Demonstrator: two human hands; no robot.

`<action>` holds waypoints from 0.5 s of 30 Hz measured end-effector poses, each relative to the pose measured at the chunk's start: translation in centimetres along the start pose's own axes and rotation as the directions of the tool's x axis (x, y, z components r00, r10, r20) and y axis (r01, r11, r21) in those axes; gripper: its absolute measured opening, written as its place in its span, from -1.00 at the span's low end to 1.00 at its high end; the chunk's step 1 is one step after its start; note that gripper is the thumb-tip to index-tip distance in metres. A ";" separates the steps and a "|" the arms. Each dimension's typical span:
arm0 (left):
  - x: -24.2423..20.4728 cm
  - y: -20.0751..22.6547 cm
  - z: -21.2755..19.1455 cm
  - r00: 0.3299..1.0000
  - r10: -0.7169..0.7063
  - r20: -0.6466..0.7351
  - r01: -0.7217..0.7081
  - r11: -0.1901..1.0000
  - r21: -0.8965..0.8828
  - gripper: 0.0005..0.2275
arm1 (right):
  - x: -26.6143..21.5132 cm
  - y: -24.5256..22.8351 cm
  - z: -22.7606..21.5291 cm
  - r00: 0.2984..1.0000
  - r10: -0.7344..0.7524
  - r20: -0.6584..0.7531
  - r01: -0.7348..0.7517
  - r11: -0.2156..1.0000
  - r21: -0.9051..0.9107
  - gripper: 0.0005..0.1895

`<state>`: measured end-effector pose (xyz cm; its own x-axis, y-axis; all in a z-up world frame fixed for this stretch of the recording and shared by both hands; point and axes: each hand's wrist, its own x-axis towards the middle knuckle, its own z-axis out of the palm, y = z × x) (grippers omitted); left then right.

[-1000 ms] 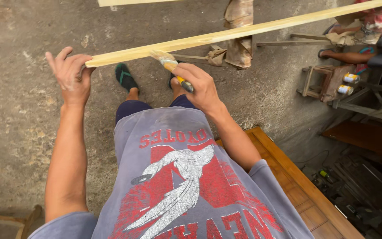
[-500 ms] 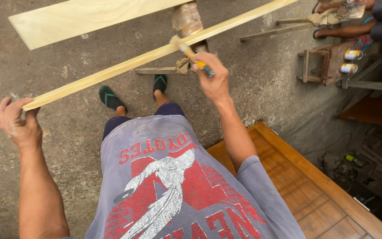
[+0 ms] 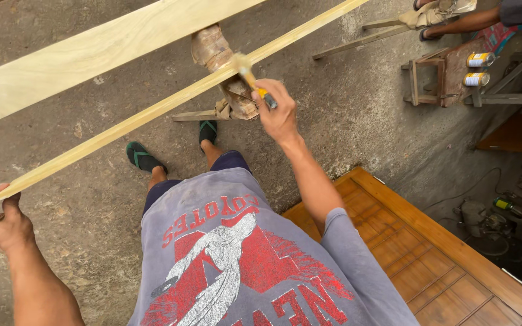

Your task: The person applies a light-colored finish to long wooden planks using a paintbrush. They dip the brush into a can, coat each plank, and place the finished pieces onto a stack. The work is performed in a workshop with another person visible nearby.

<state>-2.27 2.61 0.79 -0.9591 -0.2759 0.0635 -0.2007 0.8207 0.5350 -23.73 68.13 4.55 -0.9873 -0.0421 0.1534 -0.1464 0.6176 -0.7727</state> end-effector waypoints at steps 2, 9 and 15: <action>0.1 0.9 -0.3 0.998 -0.062 0.003 0.062 0.997 -0.046 -0.78 | -0.3 2.4 -0.8 0.993 0.096 -0.067 -0.088 0.990 0.110 -0.75; 0.6 4.7 0.8 0.934 -0.353 0.051 0.338 0.832 -0.441 -0.86 | 8.6 20.0 -12.4 0.708 0.387 -0.591 -0.410 0.906 0.103 -0.79; 1.1 6.8 2.1 0.937 -0.343 -0.068 0.296 0.881 -0.370 -0.80 | 7.4 18.1 -8.7 0.773 0.446 -0.452 -0.488 0.872 0.026 -0.81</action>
<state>-5.09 8.94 2.70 -0.8157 -0.5746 -0.0666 -0.3867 0.4560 0.8016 -33.15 85.86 -2.93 -0.8001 0.5976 0.0523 0.3524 0.5387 -0.7653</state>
